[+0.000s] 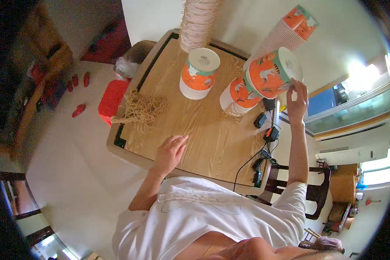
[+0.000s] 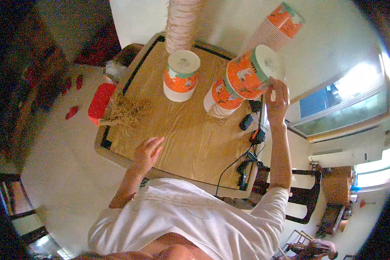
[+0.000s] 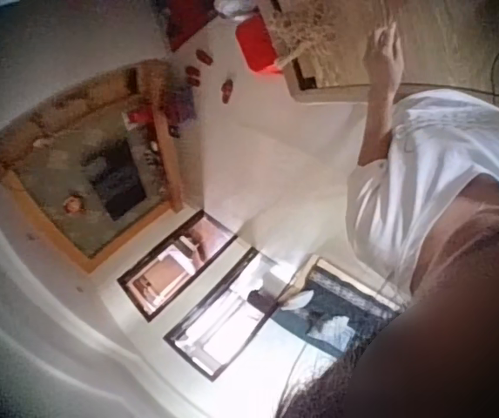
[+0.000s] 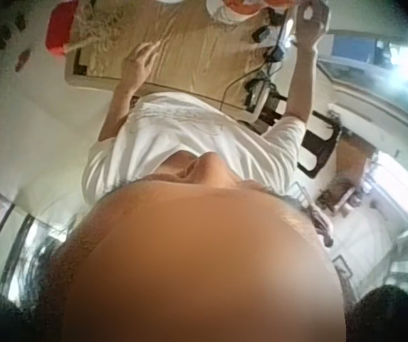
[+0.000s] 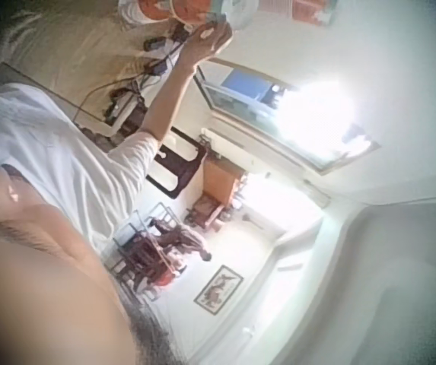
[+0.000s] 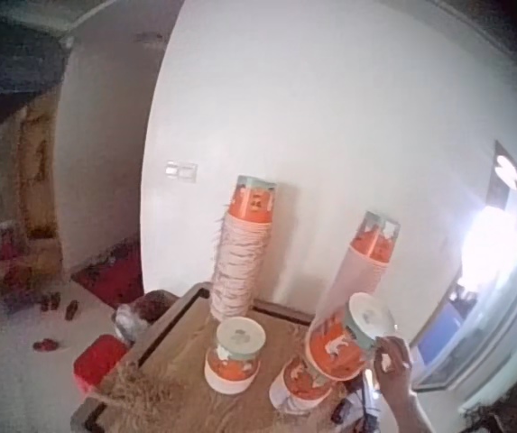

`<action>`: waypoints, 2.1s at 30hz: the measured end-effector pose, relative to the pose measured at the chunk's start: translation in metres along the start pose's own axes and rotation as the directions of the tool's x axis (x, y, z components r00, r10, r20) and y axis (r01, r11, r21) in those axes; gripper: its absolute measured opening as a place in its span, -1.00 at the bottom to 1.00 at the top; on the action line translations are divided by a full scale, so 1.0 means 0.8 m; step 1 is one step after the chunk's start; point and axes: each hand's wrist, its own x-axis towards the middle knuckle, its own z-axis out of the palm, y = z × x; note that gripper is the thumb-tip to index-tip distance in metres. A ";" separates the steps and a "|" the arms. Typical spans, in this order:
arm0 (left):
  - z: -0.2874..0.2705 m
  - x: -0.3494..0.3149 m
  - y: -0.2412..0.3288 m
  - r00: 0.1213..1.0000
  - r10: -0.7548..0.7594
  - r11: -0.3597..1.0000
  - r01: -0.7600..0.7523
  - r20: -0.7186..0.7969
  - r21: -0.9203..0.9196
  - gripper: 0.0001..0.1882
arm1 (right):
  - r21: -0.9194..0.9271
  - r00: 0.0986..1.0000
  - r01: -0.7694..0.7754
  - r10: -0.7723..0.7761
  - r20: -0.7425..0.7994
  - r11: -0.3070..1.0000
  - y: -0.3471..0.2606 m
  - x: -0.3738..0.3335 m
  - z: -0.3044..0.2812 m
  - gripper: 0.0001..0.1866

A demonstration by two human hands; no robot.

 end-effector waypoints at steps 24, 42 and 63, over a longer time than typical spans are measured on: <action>-0.006 -0.021 -0.015 0.997 -0.072 0.997 0.072 -0.005 0.007 -0.77 | -0.066 0.991 0.011 -0.003 0.131 0.998 0.013 -0.091 0.111 -0.58; -0.006 -0.019 -0.017 0.997 -0.071 0.996 0.070 0.005 0.048 -0.79 | -0.104 0.987 0.052 -0.035 0.158 0.993 0.002 -0.092 0.119 -0.58; -0.003 -0.013 -0.036 0.993 -0.093 0.995 0.090 0.068 0.053 -0.84 | -0.182 0.939 0.004 0.059 0.339 0.983 -0.012 -0.105 0.127 -0.30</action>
